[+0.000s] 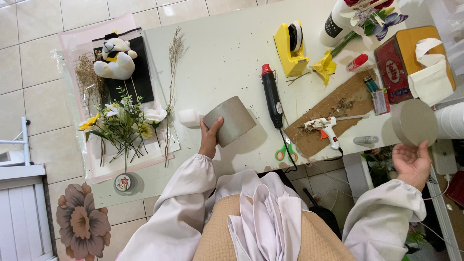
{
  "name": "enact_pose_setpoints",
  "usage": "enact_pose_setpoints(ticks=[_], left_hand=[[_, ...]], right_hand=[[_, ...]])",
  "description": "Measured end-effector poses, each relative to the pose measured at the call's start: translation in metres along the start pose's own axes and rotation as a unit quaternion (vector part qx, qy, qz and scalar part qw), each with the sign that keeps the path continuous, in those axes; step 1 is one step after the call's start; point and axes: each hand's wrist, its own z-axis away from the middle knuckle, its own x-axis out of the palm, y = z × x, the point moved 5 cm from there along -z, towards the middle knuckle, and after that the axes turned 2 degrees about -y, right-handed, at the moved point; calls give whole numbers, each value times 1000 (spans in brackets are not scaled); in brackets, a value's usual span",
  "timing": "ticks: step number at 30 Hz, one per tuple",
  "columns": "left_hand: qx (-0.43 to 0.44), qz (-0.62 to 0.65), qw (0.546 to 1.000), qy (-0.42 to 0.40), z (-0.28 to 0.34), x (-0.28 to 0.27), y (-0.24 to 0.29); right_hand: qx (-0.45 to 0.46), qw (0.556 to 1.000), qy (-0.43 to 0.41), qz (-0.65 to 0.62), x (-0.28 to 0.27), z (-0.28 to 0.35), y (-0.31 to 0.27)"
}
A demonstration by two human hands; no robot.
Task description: The person places white foam blocks into a round container, positions a graduation bear on top of the foam, and uses a heat tool to shape a white artificial rose.
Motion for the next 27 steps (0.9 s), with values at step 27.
enact_pose_setpoints(ticks=[27], left_hand=[[142,103,981,78,8,-36,45]], right_hand=[[-434,155,-641,614,104,225,466]])
